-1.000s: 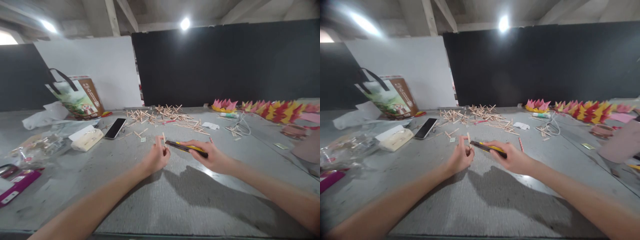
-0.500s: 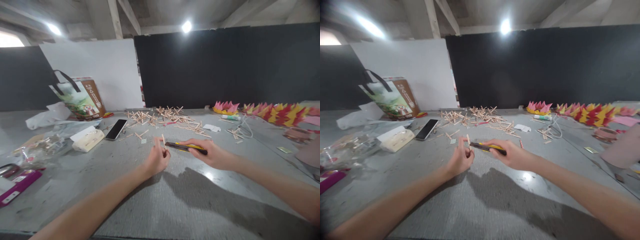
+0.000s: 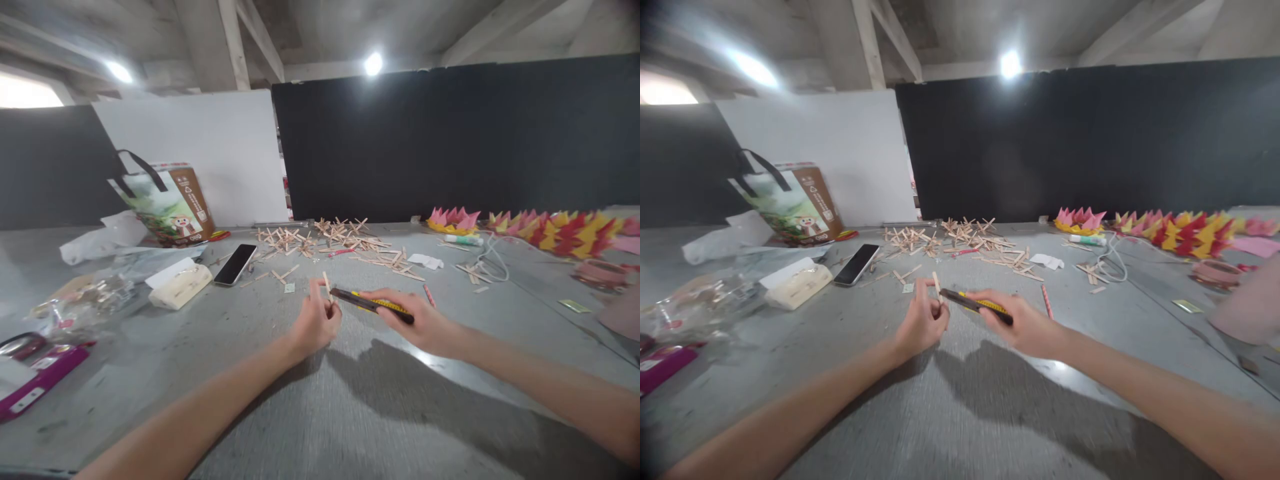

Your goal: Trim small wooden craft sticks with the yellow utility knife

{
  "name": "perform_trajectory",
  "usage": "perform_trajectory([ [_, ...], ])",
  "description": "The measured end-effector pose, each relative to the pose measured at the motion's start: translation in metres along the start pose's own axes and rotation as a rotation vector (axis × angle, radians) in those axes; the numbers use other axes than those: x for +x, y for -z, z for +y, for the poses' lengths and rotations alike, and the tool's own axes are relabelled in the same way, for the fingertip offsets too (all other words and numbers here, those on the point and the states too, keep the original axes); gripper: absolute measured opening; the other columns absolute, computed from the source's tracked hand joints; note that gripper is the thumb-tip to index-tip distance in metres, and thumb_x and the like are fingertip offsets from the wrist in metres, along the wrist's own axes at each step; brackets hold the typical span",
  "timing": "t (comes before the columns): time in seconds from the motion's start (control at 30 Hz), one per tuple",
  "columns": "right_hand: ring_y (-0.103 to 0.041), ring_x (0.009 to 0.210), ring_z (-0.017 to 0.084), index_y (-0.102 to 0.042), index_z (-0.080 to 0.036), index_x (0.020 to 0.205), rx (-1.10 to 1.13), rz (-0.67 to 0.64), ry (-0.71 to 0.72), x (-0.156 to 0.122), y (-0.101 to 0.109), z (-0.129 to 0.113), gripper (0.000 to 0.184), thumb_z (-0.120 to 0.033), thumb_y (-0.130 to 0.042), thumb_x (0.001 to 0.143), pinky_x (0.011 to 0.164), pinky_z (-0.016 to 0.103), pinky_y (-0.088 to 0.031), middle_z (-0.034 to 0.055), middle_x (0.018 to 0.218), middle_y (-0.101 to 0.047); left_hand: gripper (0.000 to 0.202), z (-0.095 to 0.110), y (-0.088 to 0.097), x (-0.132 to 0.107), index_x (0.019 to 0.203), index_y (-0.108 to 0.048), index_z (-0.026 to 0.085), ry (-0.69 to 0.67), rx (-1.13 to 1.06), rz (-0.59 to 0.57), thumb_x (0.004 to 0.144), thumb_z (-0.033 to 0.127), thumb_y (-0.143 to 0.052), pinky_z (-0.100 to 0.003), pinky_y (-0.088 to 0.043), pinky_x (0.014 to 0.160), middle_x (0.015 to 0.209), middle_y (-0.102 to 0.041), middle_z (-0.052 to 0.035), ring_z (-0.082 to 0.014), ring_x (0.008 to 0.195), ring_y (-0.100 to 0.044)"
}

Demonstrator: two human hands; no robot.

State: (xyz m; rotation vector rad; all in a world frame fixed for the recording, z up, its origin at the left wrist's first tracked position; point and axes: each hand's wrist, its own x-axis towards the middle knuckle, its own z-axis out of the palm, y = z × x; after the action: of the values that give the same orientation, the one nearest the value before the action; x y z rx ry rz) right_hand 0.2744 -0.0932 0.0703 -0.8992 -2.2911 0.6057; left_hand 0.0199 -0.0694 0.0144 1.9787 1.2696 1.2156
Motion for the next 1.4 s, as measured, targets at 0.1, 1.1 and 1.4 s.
perform_trajectory([
  [0.1, -0.066, 0.078, 0.015, -0.07, -0.024, 0.139, -0.039, -0.048, 0.032, 0.019, 0.027, -0.008, 0.04, -0.036, -0.05, 0.107, 0.073, 0.028, -0.052, 0.0073, 0.116, -0.078, 0.041, -0.002, -0.001, 0.001, 0.124, -0.037, 0.02, 0.011, -0.017, 0.0, 0.09, 0.021, -0.06, -0.025, -0.033, 0.056, 0.053, -0.048, 0.0132, -0.0132, 0.044, -0.048],
  [1.1, -0.061, 0.066, 0.016, -0.064, -0.023, 0.145, 0.041, 0.006, -0.025, 0.009, 0.0, 0.004, 0.044, -0.041, -0.047, 0.109, 0.059, 0.027, -0.048, 0.0057, 0.095, -0.077, 0.041, -0.001, -0.004, 0.001, 0.122, -0.041, 0.02, 0.065, -0.109, 0.052, 0.088, 0.022, -0.065, -0.022, -0.031, 0.051, 0.051, -0.049, 0.0134, -0.0111, 0.04, -0.046],
  [1.4, -0.066, 0.073, 0.016, -0.064, -0.022, 0.147, 0.03, -0.012, -0.025, 0.013, 0.002, 0.005, 0.046, -0.042, -0.046, 0.11, 0.069, 0.029, -0.055, 0.0066, 0.099, -0.078, 0.039, 0.0, -0.003, 0.002, 0.121, -0.04, 0.021, 0.063, -0.11, 0.076, 0.09, 0.023, -0.062, -0.022, -0.029, 0.051, 0.05, -0.047, 0.0138, -0.0106, 0.04, -0.044],
])
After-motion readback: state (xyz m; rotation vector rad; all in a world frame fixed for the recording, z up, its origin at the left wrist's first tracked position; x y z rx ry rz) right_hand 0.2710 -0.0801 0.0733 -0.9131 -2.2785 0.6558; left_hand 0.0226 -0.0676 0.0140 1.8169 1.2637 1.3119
